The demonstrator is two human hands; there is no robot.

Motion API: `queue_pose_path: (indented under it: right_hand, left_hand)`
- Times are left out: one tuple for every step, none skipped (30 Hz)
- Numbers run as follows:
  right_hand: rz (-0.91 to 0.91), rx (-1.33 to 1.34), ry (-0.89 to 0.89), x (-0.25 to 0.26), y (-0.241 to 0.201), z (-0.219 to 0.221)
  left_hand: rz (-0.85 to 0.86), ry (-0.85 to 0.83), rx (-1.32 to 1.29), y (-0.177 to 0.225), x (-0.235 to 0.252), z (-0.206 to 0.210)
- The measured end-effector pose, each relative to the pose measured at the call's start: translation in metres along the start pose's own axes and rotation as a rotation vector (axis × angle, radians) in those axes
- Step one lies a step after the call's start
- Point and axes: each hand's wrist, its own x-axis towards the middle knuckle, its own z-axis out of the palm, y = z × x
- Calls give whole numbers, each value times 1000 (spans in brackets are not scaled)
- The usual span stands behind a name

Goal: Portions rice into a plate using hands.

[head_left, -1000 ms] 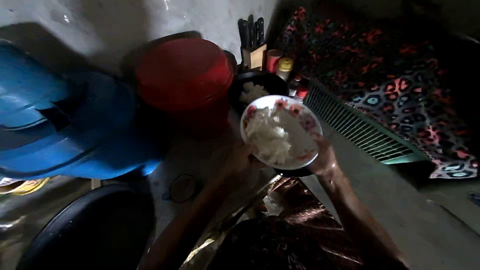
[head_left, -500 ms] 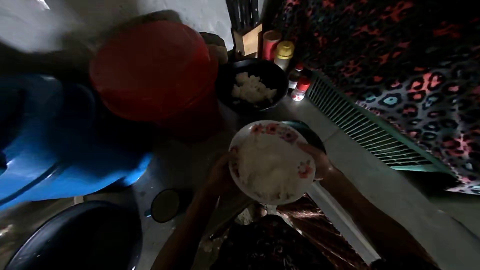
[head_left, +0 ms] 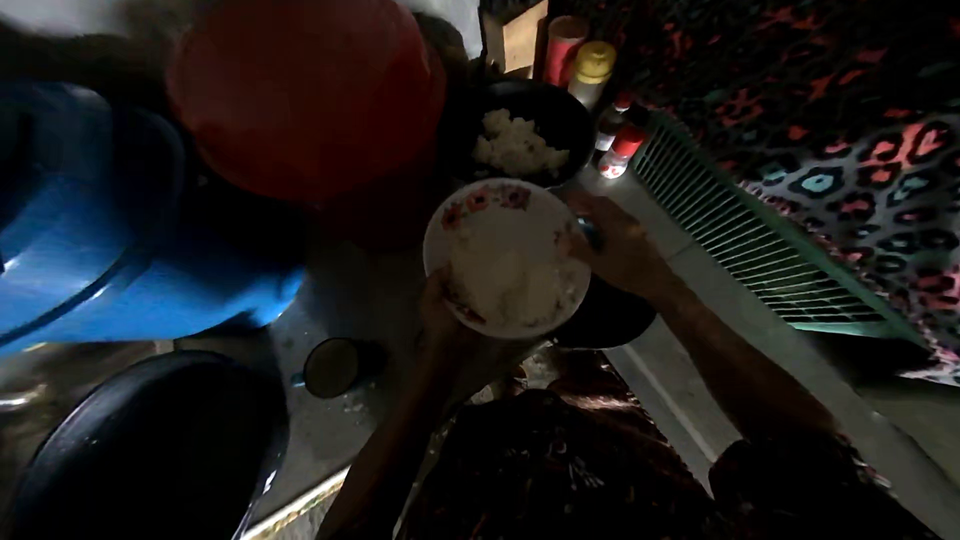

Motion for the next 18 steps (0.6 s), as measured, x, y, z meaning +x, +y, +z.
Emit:
queue_pose_path:
  right_hand:
    - [-56,-7,-62,-4,-7,4]
    - [-109,-30,-128,-8,-13,10]
    - [-168,-81,-179,-10,-16,19]
    - [-226,-136,-210,-10,-15,29]
    - [-263,-191,-217,-9,-13,38]
    - [-292,-244,-204,-6,-9,46]
    - [-312,-283,-173,-2,-5,53]
    - [-303,-294,-157,1,-4,56]
    - [-259,-283,-171,5,-6,58]
    - [-220,-268,-190,7,-8,59]
    - [-194,-263,-209,11,-9,61]
    - [-175,-264,-234,14,-11,63]
    - [-167,-278,-263,17,-12,65]
    - [-159,-296,-287,20,-13,68]
    - [-157,-317,-302,23,-14,71]
    - [-157,-336,-309,26,-16,74]
    - [-152,-352,-320,29,-17,77]
    - [-139,-368,-338,33,-19,79]
  left_hand:
    - [15,-38,-4,-1,0,-1]
    - [33,-90,-1,-2,0,-2]
    - [53,-139,-1,-2,1,-2]
    - [67,-172,-7,-1,1,-1]
    - [72,-181,-13,-1,-1,1]
    - [73,-153,-19,-1,-2,5]
    - [74,-129,-30,-2,-3,9]
    - [70,-139,-60,-2,-3,10]
    - [75,-143,-69,-4,-2,11]
    - [80,-154,-67,-6,-1,10]
    - [84,-163,-71,-8,1,9]
    - [89,-152,-73,-8,2,9]
    - [93,-132,-75,-9,3,9]
    - [91,-111,-78,-9,3,10]
    - [86,-91,-91,-8,3,11]
    - [85,-75,-108,-7,3,11]
    - [85,-56,-127,-7,3,11]
    - [93,-32,-137,-8,5,11]
